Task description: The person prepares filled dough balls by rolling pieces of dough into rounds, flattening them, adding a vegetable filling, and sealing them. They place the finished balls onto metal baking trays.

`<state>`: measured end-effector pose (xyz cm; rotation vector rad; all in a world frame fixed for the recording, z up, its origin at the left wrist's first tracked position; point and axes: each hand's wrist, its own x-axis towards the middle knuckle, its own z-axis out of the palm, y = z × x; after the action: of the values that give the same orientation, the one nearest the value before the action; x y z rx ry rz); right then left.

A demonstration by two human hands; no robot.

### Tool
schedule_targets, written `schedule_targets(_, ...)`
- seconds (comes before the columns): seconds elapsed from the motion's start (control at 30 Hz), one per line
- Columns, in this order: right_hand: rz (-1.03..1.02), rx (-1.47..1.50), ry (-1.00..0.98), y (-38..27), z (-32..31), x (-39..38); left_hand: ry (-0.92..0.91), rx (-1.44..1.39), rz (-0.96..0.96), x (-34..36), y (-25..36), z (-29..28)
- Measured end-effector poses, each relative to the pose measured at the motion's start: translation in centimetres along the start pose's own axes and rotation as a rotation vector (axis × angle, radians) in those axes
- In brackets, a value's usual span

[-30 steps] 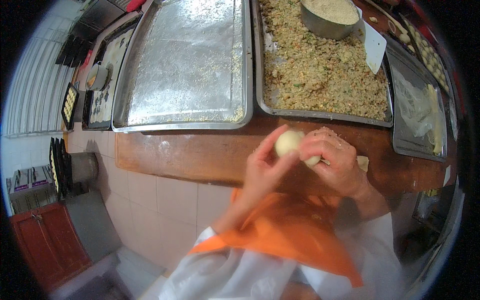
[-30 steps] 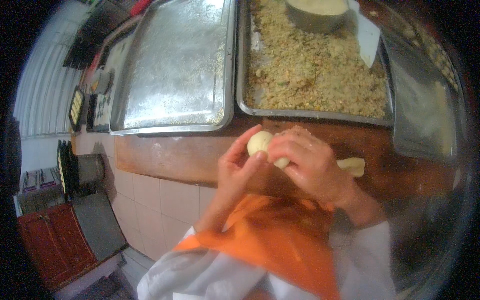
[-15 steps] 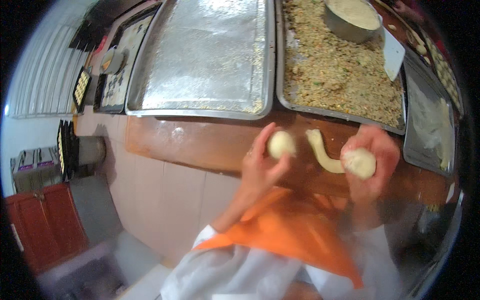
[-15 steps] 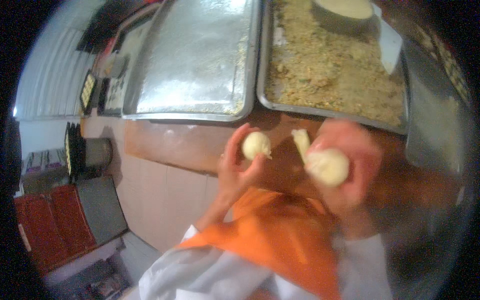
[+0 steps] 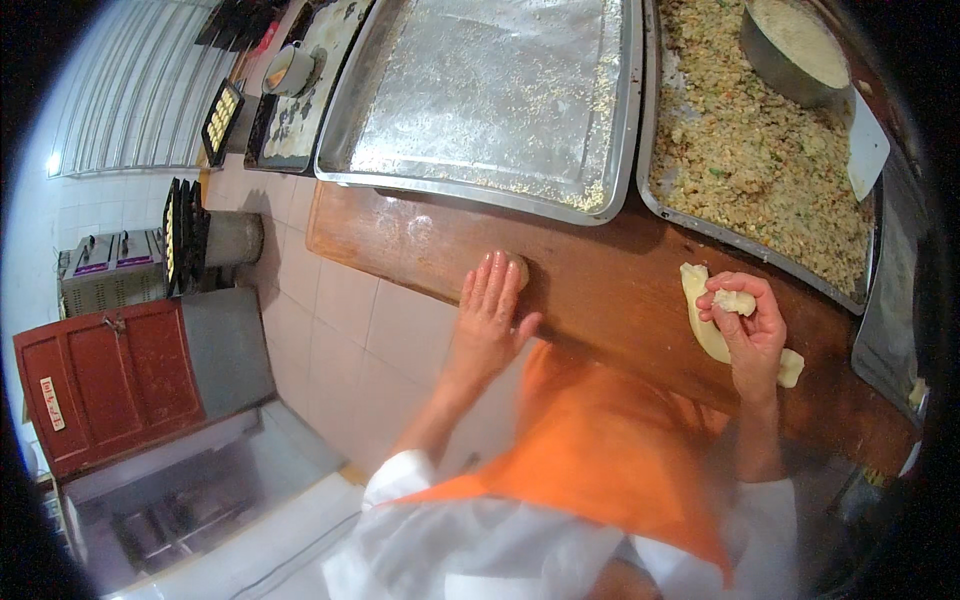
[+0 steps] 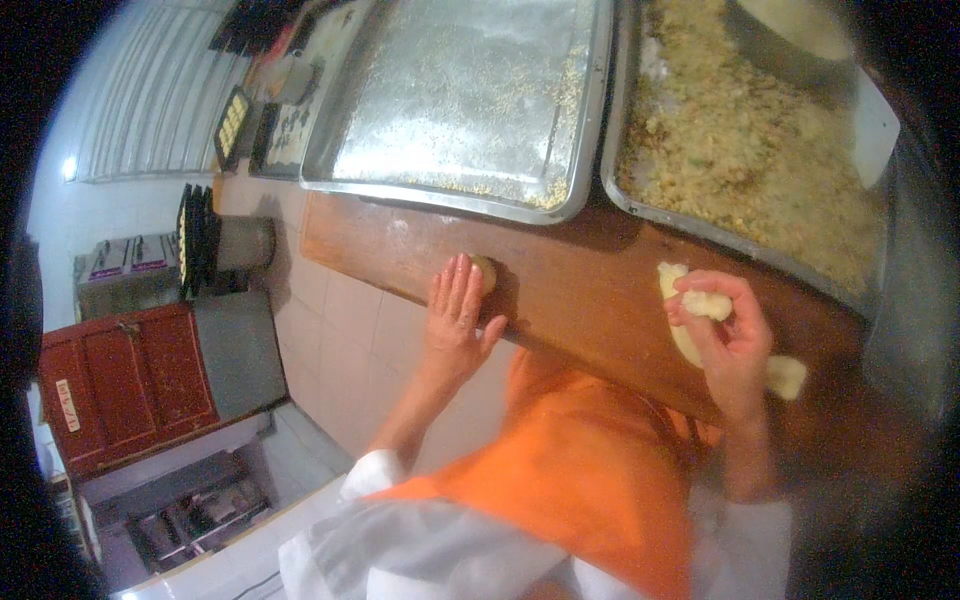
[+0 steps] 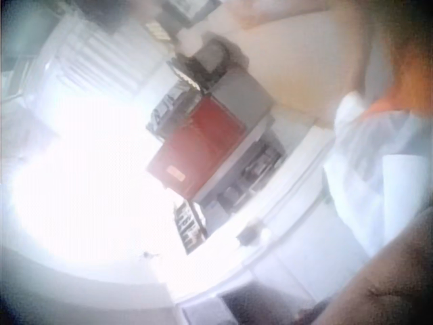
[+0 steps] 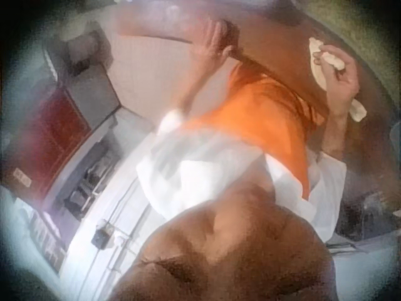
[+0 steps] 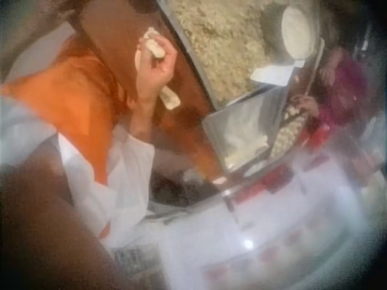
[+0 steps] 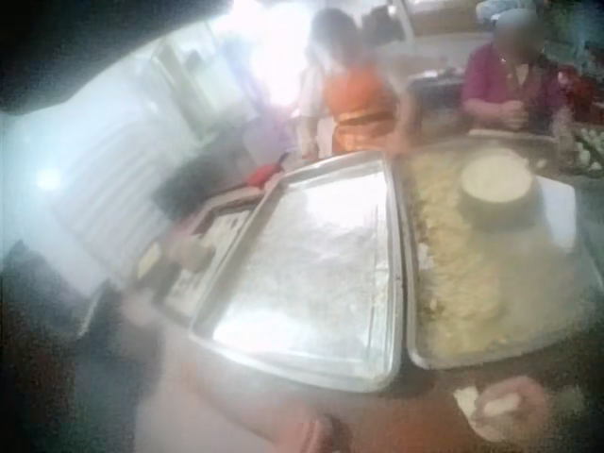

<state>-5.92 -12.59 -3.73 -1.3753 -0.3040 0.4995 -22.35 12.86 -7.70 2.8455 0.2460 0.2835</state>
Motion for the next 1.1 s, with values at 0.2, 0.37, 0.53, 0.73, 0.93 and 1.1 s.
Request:
schedule_targets(0.2,-0.019,-0.019,0.020,0.1,0.0,0.6,-0.075,0.040,-0.034,0.7,0.3,0.5)
schedule_targets(0.37,-0.053,0.047,-0.043,-1.0,1.1,0.5,0.008,-0.200,-0.121,1.1,-1.1,0.6)
schedule_targets(0.53,0.001,0.025,0.000,-0.6,0.1,-0.6,0.203,-0.148,-0.276,2.0,-1.7,0.5)
schedule_targets(0.73,0.057,0.058,0.022,0.7,-0.6,-0.2,0.174,-0.256,0.029,2.7,2.7,-1.4)
schedule_targets(0.93,0.047,0.031,0.027,0.5,0.1,-0.2,0.190,-0.343,0.019,13.4,2.4,-5.0)
schedule_targets(1.1,0.069,-0.001,0.016,0.5,0.5,-0.3,-0.101,-0.037,0.053,17.9,-1.8,-3.2)
